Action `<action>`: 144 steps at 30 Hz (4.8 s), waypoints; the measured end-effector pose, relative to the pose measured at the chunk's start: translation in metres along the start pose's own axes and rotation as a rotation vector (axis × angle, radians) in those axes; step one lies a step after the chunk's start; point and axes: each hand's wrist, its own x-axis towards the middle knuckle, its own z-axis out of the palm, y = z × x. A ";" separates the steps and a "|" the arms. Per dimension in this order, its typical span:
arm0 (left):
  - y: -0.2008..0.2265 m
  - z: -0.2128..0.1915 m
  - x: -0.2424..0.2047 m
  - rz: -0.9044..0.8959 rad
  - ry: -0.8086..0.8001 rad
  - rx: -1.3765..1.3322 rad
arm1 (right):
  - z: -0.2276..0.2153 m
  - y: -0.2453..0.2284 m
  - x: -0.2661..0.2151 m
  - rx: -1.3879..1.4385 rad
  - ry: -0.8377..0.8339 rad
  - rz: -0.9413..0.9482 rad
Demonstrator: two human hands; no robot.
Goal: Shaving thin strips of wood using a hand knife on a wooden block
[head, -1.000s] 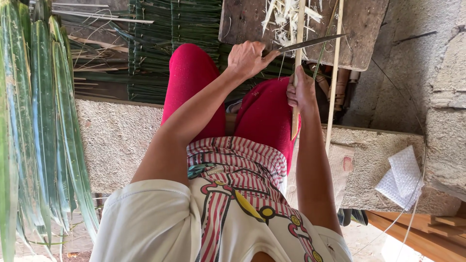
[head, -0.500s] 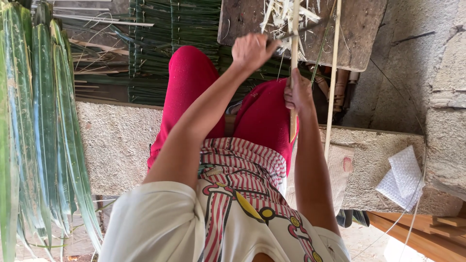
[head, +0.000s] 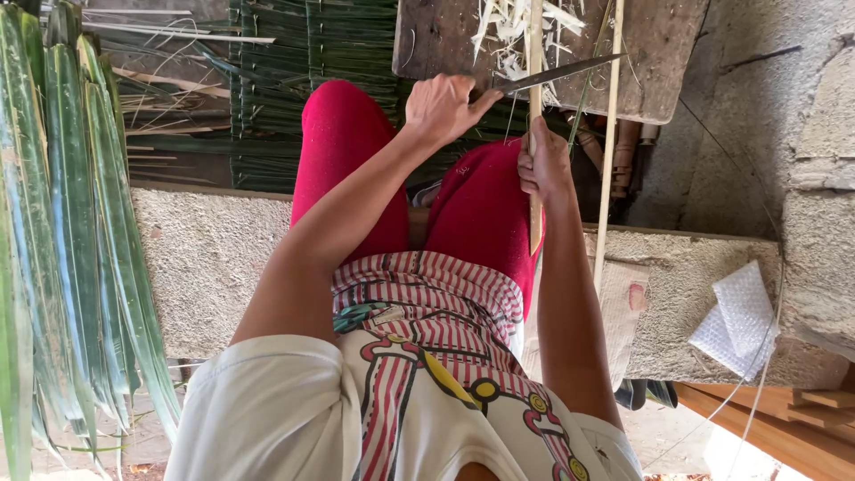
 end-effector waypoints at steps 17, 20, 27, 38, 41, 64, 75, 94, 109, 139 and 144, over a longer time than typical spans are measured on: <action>-0.009 0.008 0.055 -0.141 0.007 -0.006 | -0.006 -0.002 -0.008 -0.020 -0.032 0.009; -0.026 0.034 0.078 -0.004 0.018 0.135 | -0.006 -0.006 -0.015 -0.029 -0.039 -0.009; -0.023 0.016 0.106 -0.199 0.043 0.078 | -0.010 0.004 -0.004 0.059 -0.075 -0.040; 0.010 -0.017 0.017 -0.306 -0.174 -0.218 | -0.008 -0.006 -0.008 0.025 -0.005 0.040; 0.021 -0.046 -0.005 -0.456 -0.330 -0.471 | -0.016 0.005 0.003 0.021 -0.054 -0.014; 0.009 -0.073 -0.028 -0.222 -0.126 -0.418 | -0.046 0.045 0.048 0.221 -0.187 -0.084; -0.004 -0.072 -0.033 -0.070 -0.008 -0.334 | -0.060 0.031 0.043 0.222 -0.330 -0.131; 0.000 -0.053 -0.026 -0.072 0.148 -0.214 | -0.032 0.049 0.036 0.348 -0.528 -0.234; 0.002 -0.045 -0.032 -0.012 0.097 -0.145 | -0.055 0.069 0.068 0.688 -0.678 -0.190; -0.013 -0.013 -0.022 0.029 0.322 -0.022 | -0.054 0.077 0.096 0.512 -0.589 -0.152; -0.016 -0.013 -0.020 0.004 0.259 -0.027 | -0.055 0.074 0.093 0.541 -0.615 -0.139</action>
